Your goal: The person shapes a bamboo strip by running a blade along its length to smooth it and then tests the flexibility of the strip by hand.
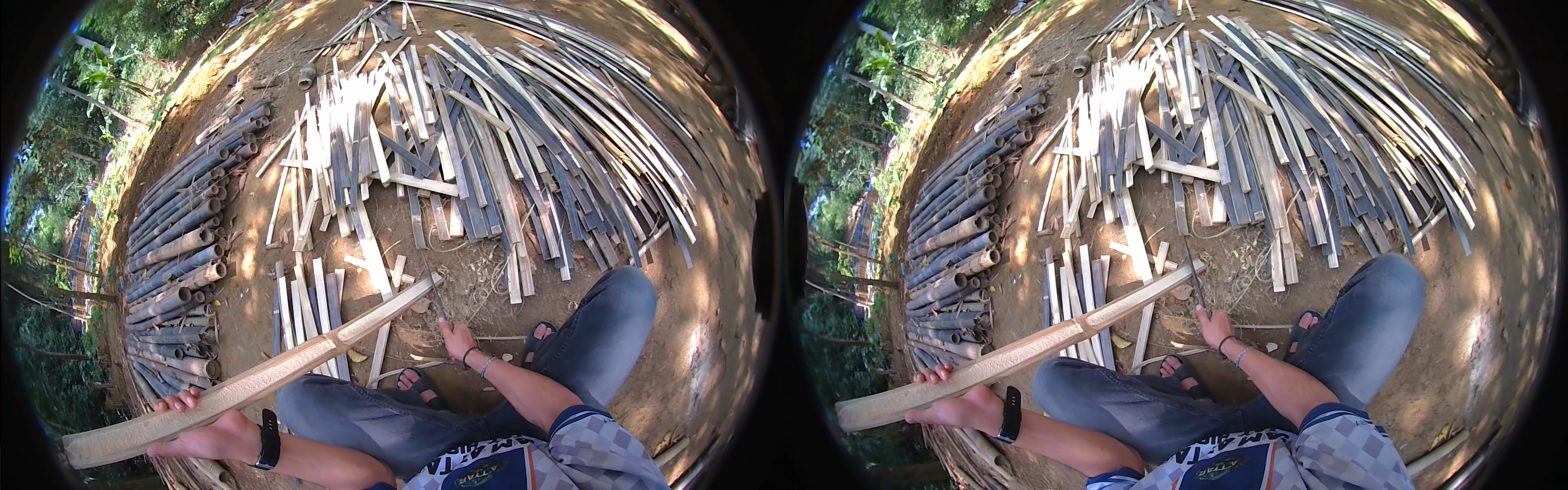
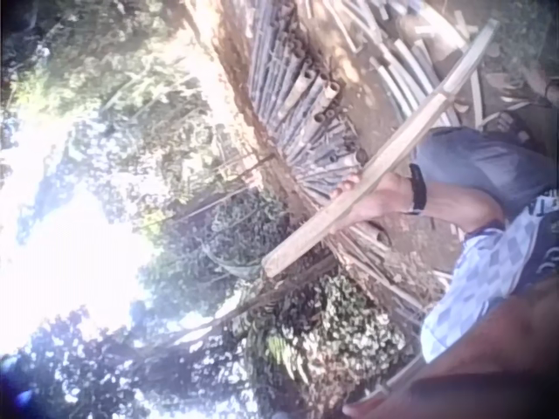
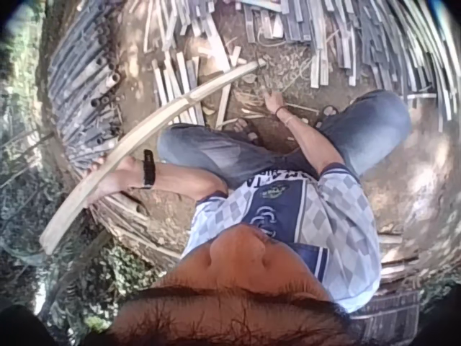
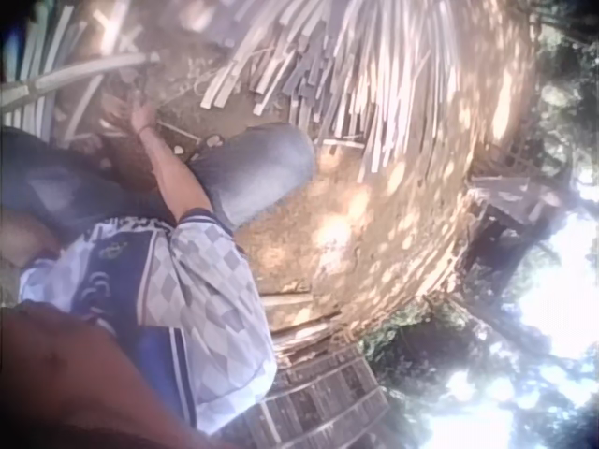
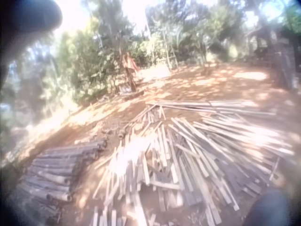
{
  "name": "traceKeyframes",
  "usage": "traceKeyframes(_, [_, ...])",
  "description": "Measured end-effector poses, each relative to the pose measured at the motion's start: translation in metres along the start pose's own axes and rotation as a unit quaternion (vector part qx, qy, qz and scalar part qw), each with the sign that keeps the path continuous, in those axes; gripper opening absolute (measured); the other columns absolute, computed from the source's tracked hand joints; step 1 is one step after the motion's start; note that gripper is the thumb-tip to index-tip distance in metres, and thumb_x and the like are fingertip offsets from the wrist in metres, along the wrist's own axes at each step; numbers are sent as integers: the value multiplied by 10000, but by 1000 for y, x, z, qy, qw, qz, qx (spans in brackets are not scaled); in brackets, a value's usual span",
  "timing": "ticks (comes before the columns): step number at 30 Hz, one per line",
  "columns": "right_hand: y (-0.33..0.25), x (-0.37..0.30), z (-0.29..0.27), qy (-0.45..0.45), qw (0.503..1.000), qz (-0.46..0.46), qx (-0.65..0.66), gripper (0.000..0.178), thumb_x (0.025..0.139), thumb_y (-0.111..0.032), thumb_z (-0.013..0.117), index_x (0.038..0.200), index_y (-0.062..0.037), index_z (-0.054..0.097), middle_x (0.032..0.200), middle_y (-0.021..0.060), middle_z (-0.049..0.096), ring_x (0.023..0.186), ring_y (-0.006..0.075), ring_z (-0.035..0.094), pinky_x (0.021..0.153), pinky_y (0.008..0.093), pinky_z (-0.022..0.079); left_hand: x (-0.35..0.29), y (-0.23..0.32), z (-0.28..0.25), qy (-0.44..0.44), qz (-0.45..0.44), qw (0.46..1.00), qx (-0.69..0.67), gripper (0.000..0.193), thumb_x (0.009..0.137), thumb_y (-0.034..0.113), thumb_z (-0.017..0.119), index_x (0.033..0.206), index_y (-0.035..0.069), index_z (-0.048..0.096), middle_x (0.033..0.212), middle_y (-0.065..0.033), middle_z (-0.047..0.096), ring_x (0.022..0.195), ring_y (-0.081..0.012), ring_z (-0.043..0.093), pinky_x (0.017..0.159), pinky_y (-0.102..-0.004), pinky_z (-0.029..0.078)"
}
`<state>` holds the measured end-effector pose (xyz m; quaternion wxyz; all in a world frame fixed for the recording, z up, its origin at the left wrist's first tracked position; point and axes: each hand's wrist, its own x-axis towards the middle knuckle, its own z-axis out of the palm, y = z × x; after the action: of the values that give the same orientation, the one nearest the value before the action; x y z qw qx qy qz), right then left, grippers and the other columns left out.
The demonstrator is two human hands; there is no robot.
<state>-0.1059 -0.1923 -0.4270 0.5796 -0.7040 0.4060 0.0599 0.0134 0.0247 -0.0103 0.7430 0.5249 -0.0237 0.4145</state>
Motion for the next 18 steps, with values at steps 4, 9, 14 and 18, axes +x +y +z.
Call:
traceKeyframes(4, [-13, -17, -3, -50, 999, -15, -4, 700, 899, -571, 449, 835, 109, 604, 786, 302, 622, 867, 397, 639, 793, 468, 475, -2, 3, -3, -24, 7, 1000, -15, 641, 940, 660, 228, 869, 63, 449, 678, -31, 421, 603, -144, 435, 623, -281, 413])
traceKeyframes(9, [16, 13, -13, -11, 1000, 16, -24, 679, 912, -574, 436, 751, 68, 586, 607, 210, 597, 607, 339, 641, 612, 439, 495, -1, -4, 2, -26, -21, 999, -34, 637, 934, 667, 241, 873, 69, 454, 669, -25, 428, 597, -137, 443, 624, -273, 418])
traceKeyframes(14, [-2, -15, -5, -2, 998, -53, -33, 636, 918, -557, 440, 752, 36, 597, 575, 164, 595, 572, 328, 630, 553, 439, 490, 0, 2, -3, -33, -7, 999, -34, 638, 931, 672, 248, 872, 72, 456, 655, -20, 426, 592, -135, 443, 624, -274, 420])
traceKeyframes(18, [0, -9, -22, -12, 998, 23, -64, 642, 888, -585, 448, 825, 20, 652, 756, 267, 639, 847, 396, 643, 790, 468, 475, 10, -7, -9, -26, -24, 999, -41, 637, 931, 672, 247, 865, 71, 447, 653, -22, 416, 589, -139, 431, 621, -273, 415])
